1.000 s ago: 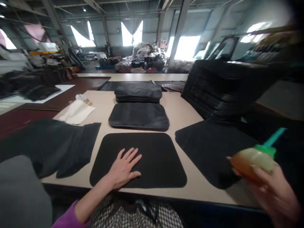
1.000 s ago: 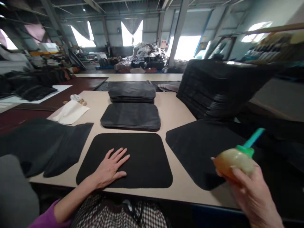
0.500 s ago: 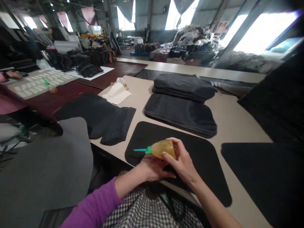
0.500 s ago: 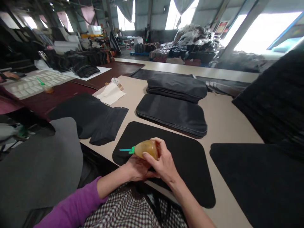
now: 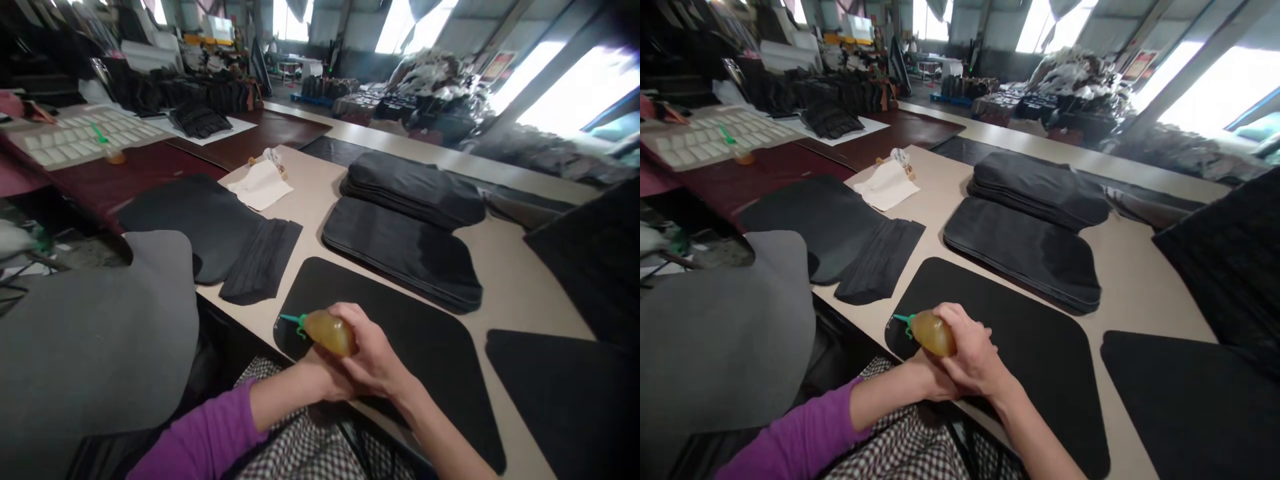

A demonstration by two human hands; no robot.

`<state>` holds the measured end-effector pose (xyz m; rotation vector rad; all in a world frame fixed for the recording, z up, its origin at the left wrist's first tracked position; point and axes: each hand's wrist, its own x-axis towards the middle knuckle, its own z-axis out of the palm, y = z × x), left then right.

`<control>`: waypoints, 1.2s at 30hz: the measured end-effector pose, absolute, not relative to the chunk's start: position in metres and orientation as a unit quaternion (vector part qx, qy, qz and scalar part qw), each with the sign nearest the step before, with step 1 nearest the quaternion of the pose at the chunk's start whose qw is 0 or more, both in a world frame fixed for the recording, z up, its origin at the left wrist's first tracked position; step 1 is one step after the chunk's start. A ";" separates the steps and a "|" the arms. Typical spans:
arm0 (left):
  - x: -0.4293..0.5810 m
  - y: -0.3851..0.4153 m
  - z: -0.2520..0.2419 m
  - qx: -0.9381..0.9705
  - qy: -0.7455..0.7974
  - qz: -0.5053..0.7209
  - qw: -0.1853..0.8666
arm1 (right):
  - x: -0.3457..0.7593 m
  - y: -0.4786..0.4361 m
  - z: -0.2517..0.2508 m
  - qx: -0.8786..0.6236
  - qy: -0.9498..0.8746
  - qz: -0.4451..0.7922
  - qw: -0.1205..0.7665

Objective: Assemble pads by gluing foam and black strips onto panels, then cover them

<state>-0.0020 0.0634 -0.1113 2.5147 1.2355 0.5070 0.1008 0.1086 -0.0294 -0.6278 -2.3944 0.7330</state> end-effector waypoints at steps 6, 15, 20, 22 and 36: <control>-0.011 0.069 -0.087 0.874 0.438 0.127 0.165 | 0.102 0.139 -0.042 -0.243 -0.896 0.200 0.313; -0.014 0.069 -0.079 0.893 0.408 0.178 0.067 | 0.093 0.185 -0.058 -0.323 -0.879 0.061 0.344; -0.015 0.069 -0.075 0.894 0.408 0.171 0.072 | 0.108 0.184 -0.055 -0.345 -0.868 0.040 0.355; -0.014 0.069 -0.075 0.894 0.407 0.169 0.077 | 0.126 0.181 -0.053 -0.359 -0.864 0.028 0.353; -0.011 0.069 -0.086 0.905 0.398 0.146 0.033 | 0.332 0.115 -0.051 -0.556 -0.765 -0.069 0.318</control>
